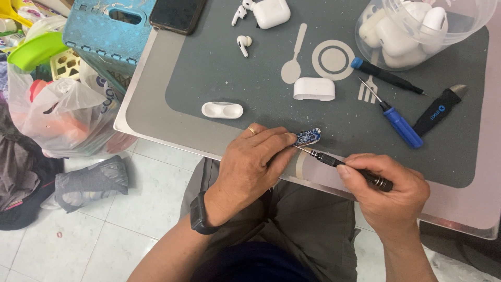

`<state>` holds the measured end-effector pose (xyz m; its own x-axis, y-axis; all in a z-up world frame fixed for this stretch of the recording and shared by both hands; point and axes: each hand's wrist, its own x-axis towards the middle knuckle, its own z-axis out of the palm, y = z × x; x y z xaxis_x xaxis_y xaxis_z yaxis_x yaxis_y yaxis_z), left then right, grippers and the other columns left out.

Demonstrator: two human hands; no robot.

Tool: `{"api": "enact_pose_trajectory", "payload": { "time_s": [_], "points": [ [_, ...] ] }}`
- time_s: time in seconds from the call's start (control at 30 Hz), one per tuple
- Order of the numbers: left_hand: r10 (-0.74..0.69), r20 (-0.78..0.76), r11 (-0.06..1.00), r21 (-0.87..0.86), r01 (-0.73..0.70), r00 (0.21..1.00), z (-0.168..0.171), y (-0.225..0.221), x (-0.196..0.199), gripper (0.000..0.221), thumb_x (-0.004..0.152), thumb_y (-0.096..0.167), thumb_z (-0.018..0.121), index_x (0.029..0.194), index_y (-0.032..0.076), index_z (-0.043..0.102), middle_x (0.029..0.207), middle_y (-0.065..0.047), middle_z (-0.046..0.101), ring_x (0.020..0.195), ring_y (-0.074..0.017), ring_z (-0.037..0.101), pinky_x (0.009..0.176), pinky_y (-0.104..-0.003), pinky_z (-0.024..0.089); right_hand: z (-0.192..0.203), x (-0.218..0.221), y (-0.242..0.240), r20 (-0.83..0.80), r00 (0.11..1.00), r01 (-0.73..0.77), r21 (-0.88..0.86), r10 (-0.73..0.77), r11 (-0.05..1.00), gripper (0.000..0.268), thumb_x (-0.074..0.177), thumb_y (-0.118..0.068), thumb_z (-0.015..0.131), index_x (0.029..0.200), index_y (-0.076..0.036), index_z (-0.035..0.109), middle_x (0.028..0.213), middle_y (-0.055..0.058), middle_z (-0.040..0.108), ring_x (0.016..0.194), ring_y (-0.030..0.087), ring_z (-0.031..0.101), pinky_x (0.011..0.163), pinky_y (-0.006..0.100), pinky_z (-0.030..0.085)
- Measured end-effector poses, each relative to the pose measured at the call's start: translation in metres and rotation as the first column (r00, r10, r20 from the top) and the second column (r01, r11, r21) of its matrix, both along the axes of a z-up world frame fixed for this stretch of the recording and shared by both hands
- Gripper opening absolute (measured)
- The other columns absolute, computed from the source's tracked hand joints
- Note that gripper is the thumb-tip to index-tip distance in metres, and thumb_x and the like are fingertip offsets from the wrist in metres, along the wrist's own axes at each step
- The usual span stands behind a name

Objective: Assembling the internal components of a wireless earbud, including the PCB and battery, into the plastic housing.

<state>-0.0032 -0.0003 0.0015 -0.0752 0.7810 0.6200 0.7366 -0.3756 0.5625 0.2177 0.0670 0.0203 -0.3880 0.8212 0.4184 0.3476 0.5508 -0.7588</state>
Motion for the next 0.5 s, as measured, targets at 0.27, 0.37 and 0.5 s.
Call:
{"api": "enact_pose_trajectory", "payload": {
  "time_s": [0.27, 0.37, 0.5],
  "points": [
    [0.0, 0.01, 1.0, -0.009, 0.0, 1.0, 0.0, 0.001, 0.0, 0.013, 0.098, 0.008, 0.073, 0.109, 0.002, 0.069, 0.107, -0.012, 0.075, 0.085, -0.0269, 0.066, 0.08, -0.036, 0.053, 0.065, -0.016, 0.007, 0.286, 0.956, -0.071, 0.028, 0.06, 0.997, 0.013, 0.085, -0.001, 0.083, 0.078, -0.006, 0.073, 0.064, -0.002, 0.065, 0.052, 0.007, 0.048, 0.051, 0.024, 0.038],
    [0.008, 0.013, 1.0, -0.017, -0.008, 1.0, -0.001, 0.001, 0.001, 0.013, 0.097, 0.007, 0.074, 0.109, 0.003, 0.069, 0.106, -0.01, 0.075, 0.083, -0.0252, 0.066, 0.079, -0.035, 0.052, 0.089, -0.027, 0.012, 0.353, 0.923, -0.196, 0.084, 0.154, 0.977, 0.018, 0.084, 0.002, 0.079, 0.073, -0.007, 0.069, 0.062, -0.004, 0.06, 0.052, 0.007, 0.043, 0.051, 0.024, 0.035],
    [0.006, 0.021, 1.0, 0.018, -0.007, 1.0, -0.003, 0.001, 0.001, 0.015, 0.097, 0.007, 0.075, 0.109, 0.001, 0.069, 0.105, -0.012, 0.076, 0.088, -0.0264, 0.069, 0.081, -0.036, 0.053, 0.11, -0.042, 0.02, 0.589, 0.78, -0.285, 0.033, 0.211, 0.958, 0.017, 0.088, -0.011, 0.073, 0.073, -0.014, 0.067, 0.056, -0.005, 0.061, 0.047, 0.011, 0.05, 0.05, 0.031, 0.04]
  ]
}}
